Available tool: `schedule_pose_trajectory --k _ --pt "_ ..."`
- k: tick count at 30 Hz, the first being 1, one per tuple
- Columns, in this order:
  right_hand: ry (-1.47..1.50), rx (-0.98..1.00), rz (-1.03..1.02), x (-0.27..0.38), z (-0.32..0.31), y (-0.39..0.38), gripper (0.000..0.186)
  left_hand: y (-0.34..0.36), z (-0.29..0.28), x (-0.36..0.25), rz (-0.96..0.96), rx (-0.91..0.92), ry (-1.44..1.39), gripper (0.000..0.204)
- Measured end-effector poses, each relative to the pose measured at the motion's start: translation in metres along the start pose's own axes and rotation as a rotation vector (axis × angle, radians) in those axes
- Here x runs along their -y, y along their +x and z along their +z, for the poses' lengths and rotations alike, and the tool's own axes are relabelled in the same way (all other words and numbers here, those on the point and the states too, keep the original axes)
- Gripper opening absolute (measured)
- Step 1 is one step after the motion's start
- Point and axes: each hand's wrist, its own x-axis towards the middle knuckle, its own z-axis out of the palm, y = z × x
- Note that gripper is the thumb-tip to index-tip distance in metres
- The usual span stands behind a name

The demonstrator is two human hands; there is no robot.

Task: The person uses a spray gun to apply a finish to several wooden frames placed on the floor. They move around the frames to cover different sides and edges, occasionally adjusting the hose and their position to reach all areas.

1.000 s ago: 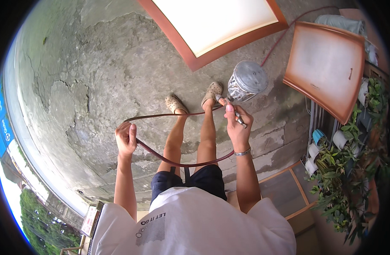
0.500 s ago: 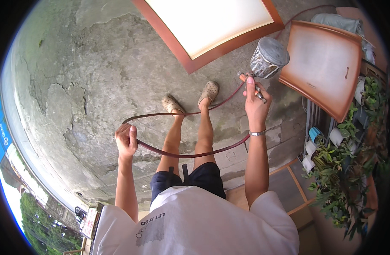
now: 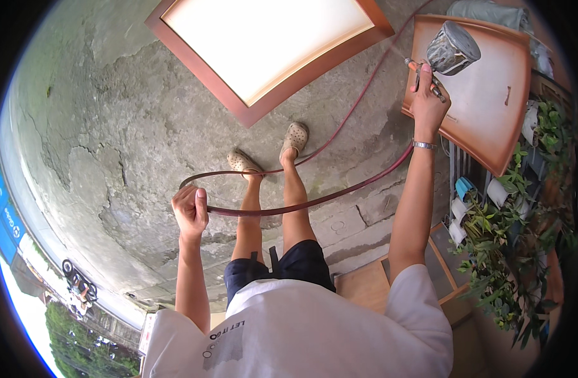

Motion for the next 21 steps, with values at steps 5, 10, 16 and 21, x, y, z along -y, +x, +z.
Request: schedule_pose_trajectory --k 5,10,16,21 --pt "-0.070 -0.125 -0.036 0.006 -0.014 0.052 0.046 0.013 0.016 -0.008 -0.007 0.029 0.008 0.047" --pt "-0.031 -0.220 -0.147 0.008 -0.015 0.053 0.045 0.013 0.016 -0.007 -0.013 0.023 0.010 0.046" --pt "-0.040 0.015 0.066 0.005 -0.003 -0.021 0.050 -0.001 -0.006 0.007 -0.012 0.002 0.006 0.046" --pt "-0.047 0.115 -0.055 -0.006 0.015 -0.093 0.048 -0.023 -0.035 0.027 -0.020 -0.022 0.003 0.046"
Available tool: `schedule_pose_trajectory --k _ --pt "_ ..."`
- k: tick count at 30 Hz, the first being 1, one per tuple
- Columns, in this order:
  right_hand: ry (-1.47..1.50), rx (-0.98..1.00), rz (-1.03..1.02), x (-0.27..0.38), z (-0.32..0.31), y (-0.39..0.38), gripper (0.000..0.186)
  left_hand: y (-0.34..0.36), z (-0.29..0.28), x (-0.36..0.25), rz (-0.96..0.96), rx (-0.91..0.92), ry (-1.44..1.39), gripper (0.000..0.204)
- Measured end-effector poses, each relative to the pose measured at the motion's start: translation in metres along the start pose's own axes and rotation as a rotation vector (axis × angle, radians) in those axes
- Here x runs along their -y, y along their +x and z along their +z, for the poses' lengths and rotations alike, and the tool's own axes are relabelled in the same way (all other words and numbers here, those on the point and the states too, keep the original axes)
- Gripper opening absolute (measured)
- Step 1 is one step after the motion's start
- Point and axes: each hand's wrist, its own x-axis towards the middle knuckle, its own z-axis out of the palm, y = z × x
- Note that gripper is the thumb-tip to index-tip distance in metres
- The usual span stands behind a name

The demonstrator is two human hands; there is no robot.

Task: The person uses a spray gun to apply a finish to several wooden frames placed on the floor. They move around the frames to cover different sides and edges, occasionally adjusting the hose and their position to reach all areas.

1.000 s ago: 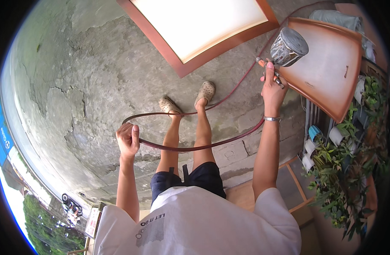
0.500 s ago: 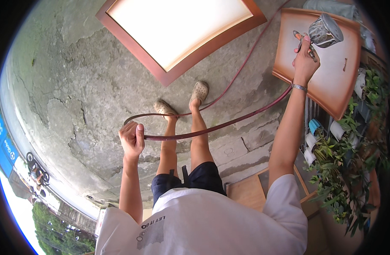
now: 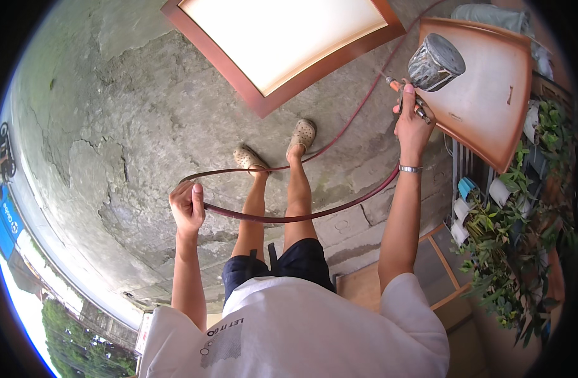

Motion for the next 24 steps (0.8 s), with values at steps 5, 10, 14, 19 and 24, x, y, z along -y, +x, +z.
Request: schedule_pose_trajectory --k 5,10,14,19,24 --pt "0.026 0.039 -0.186 -0.004 0.025 -0.063 0.042 -0.022 -0.028 0.019 0.019 -0.005 0.005 0.046" --pt "0.040 0.184 -0.116 0.008 0.046 -0.125 0.034 -0.043 -0.048 0.034 0.022 -0.019 -0.002 0.046" --pt "0.017 0.272 -0.269 0.000 0.061 -0.165 0.036 -0.051 -0.056 0.047 0.017 -0.017 -0.029 0.046" --pt "0.070 0.448 -0.222 0.003 0.065 -0.211 0.030 -0.059 -0.059 0.051 0.028 -0.002 -0.060 0.046" --pt "0.112 0.517 -0.231 0.019 0.059 -0.206 0.026 -0.054 -0.051 0.050 0.029 -0.010 -0.083 0.046"
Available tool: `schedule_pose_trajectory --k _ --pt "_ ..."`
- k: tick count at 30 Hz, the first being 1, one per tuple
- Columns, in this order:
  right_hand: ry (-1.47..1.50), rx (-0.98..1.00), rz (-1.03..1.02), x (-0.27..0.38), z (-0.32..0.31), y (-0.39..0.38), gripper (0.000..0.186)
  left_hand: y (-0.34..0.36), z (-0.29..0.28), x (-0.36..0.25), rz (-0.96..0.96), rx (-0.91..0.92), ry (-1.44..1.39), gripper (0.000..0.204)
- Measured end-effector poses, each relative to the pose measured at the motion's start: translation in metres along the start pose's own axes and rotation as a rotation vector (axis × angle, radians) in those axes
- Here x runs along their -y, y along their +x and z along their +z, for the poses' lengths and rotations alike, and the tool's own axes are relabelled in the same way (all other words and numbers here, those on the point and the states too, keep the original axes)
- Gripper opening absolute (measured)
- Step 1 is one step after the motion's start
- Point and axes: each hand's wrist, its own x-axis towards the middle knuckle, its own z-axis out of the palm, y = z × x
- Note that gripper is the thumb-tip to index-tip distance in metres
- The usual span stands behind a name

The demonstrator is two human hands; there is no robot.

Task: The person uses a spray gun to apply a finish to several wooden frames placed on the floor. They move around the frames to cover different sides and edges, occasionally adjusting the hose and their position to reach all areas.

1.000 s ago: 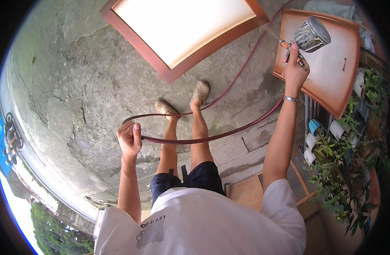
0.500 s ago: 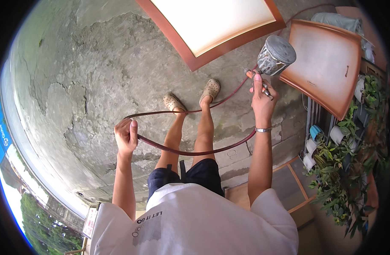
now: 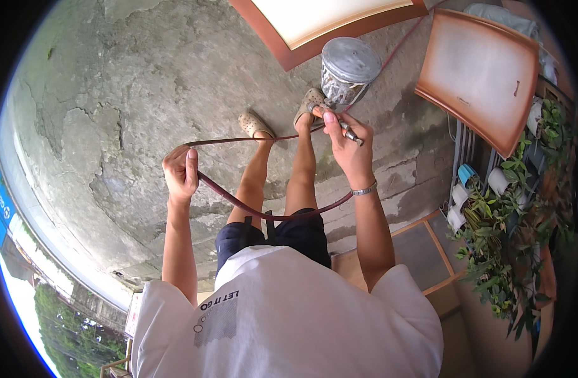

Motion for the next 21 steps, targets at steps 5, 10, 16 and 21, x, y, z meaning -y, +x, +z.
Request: schedule_pose_trajectory --k 5,10,16,21 --pt "-0.103 -0.252 -0.025 -0.018 -0.039 0.046 0.025 0.012 0.016 -0.015 0.036 0.028 0.058 0.043" --pt "-0.195 -0.414 0.112 -0.032 -0.103 0.101 0.034 0.031 0.039 -0.033 0.057 0.058 0.084 0.042" --pt "-0.106 -0.598 0.086 -0.054 -0.178 0.163 0.043 0.053 0.068 -0.056 0.048 0.062 0.086 0.043" --pt "-0.166 -0.735 0.125 -0.059 -0.241 0.206 0.046 0.068 0.091 -0.065 0.044 0.067 0.061 0.045"
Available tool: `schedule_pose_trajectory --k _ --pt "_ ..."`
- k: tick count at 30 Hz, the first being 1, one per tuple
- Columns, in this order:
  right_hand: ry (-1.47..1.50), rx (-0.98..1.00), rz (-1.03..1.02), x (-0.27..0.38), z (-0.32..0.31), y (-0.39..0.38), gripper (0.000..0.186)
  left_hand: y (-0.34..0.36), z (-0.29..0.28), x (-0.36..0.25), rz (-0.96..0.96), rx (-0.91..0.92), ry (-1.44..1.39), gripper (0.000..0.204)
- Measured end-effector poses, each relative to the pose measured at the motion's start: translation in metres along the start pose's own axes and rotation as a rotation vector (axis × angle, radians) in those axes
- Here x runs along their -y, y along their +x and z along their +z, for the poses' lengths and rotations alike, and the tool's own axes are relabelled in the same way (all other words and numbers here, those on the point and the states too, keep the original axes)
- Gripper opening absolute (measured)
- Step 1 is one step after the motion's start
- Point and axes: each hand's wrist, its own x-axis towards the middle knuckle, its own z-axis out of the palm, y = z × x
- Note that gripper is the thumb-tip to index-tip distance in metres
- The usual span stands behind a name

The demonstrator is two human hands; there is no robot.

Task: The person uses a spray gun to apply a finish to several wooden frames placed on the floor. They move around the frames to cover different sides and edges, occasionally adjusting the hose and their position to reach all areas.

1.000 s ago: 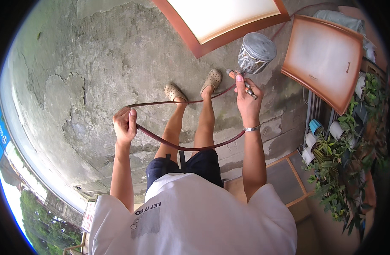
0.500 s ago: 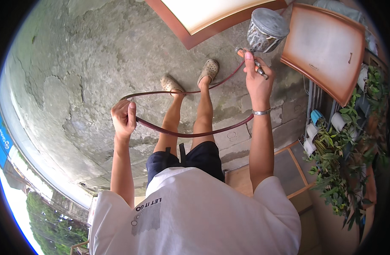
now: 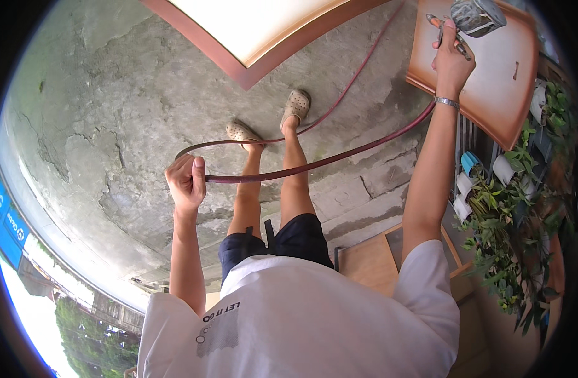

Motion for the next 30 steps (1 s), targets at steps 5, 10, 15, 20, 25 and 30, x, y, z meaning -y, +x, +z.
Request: schedule_pose_trajectory --k 5,10,15,20,25,30 --pt "-0.045 -0.135 -0.018 -0.008 -0.006 0.030 0.044 0.006 0.009 -0.008 -0.024 0.004 0.019 0.046" --pt "0.050 -0.033 0.043 -0.018 -0.003 -0.010 0.048 0.002 0.001 -0.001 -0.003 -0.017 0.026 0.045" --pt "0.044 0.154 0.133 -0.003 0.005 -0.118 0.046 -0.010 -0.025 0.009 0.002 -0.029 0.014 0.043" --pt "0.111 0.307 0.014 0.003 0.016 -0.206 0.040 -0.030 -0.050 0.028 -0.008 -0.019 0.026 0.044" --pt "0.141 0.423 -0.079 0.008 0.019 -0.273 0.037 -0.049 -0.067 0.045 0.020 -0.015 0.019 0.046" --pt "0.204 0.551 -0.090 0.019 0.018 -0.326 0.020 -0.061 -0.074 0.051 0.003 -0.032 -0.021 0.047"
